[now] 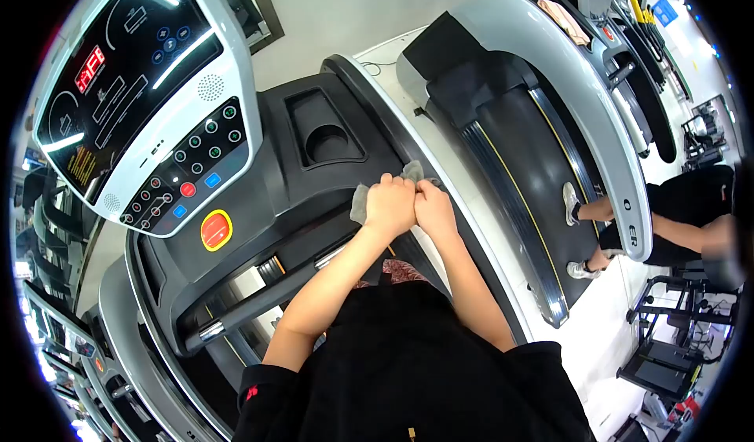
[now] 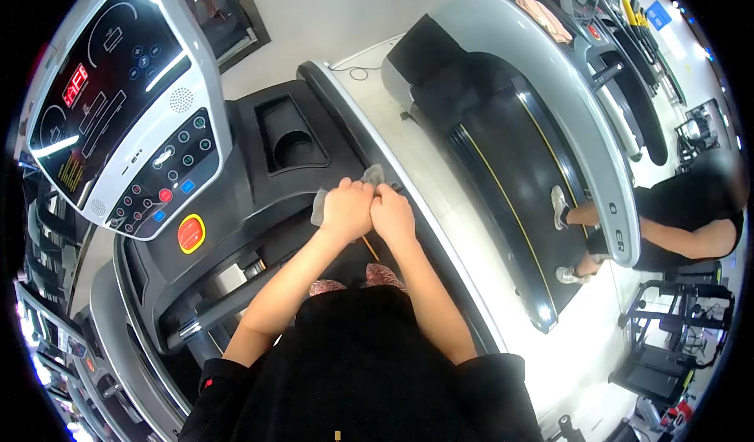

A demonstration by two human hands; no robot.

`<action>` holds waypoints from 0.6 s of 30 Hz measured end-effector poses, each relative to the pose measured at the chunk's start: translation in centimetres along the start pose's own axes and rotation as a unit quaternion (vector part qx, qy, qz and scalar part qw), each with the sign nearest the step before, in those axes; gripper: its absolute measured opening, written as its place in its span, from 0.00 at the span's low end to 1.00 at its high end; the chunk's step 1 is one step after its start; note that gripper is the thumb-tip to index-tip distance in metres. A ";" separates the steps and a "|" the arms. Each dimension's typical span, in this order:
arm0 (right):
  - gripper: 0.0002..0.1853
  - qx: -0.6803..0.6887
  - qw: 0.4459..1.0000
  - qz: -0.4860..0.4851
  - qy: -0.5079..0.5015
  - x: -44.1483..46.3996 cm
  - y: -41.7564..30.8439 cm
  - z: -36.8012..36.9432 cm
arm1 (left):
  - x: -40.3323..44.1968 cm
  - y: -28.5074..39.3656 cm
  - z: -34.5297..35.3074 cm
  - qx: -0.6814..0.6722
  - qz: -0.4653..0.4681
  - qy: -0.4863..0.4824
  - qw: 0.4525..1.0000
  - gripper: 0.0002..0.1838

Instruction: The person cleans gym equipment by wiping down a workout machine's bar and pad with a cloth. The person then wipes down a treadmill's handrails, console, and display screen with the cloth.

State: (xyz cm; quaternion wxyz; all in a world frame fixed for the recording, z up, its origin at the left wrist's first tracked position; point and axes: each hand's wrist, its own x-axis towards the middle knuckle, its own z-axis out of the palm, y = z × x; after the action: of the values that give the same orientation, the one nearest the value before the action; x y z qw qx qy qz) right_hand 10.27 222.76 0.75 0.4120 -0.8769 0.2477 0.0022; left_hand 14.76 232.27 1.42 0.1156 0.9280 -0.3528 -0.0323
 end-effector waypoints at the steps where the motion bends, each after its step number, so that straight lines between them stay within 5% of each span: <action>1: 0.13 0.025 1.000 0.001 0.011 -0.5 0.5 -0.5 | 0.0 0.7 0.0 -0.001 0.004 -0.002 1.000 0.09; 9: 0.13 -0.046 0.996 0.025 -0.069 -2.0 0.9 -2.3 | -2.0 1.7 1.3 -0.012 0.003 0.093 0.996 0.08; 14: 0.13 0.241 0.969 -0.048 -0.021 -2.4 -0.3 -1.1 | -1.0 -0.7 1.3 0.054 -0.067 0.167 0.982 0.12; 18: 0.11 0.311 0.945 -0.066 -0.079 -0.9 -1.4 -0.1 | 0.1 -1.9 2.4 0.004 -0.076 0.186 0.980 0.09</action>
State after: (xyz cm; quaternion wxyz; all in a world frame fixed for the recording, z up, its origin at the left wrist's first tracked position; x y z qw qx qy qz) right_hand 10.08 223.86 2.04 0.6817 -0.7165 0.1442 -0.0331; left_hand 15.76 233.09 -1.39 0.1723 0.9425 -0.2535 0.1333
